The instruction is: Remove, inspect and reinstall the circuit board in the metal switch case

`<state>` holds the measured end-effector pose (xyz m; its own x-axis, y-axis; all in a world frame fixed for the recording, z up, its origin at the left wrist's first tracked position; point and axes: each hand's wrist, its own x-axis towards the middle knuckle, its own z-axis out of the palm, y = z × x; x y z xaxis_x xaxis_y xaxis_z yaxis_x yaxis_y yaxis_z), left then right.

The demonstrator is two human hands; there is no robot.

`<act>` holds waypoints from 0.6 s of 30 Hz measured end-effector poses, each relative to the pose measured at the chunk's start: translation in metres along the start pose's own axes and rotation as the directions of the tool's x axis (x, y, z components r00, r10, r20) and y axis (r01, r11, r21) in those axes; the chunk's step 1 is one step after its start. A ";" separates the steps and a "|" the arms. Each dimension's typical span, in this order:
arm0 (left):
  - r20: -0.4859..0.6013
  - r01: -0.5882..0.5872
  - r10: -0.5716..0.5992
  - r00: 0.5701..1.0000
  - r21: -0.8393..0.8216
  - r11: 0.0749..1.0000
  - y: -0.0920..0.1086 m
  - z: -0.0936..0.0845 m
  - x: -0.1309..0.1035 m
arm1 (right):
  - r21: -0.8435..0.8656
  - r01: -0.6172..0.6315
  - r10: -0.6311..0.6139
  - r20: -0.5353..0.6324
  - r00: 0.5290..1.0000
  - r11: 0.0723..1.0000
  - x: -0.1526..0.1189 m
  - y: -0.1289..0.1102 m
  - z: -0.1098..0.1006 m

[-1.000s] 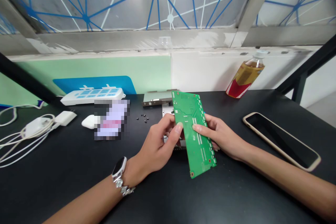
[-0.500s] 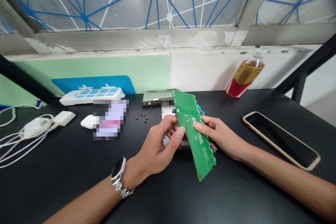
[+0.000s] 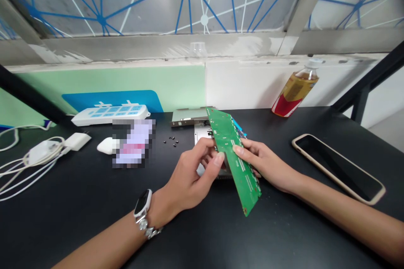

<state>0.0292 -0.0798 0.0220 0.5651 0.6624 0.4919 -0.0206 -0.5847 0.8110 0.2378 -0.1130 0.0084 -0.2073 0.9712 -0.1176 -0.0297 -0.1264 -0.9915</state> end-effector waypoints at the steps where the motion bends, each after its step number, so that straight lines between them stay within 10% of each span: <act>1: -0.013 0.025 -0.025 1.000 -0.008 1.000 -0.001 0.000 0.000 | 0.009 0.002 -0.002 -0.007 1.000 1.000 0.000 0.001 0.000; 18: -0.221 0.235 -0.264 0.939 -0.147 0.961 -0.011 -0.008 0.012 | 0.513 -0.022 0.080 -0.091 0.993 0.858 -0.010 -0.015 0.000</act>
<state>0.0298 -0.0621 0.0214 0.3536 0.8797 0.3180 -0.0081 -0.3370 0.9415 0.2403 -0.1212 0.0243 -0.1195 0.9724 -0.2006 -0.5226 -0.2334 -0.8200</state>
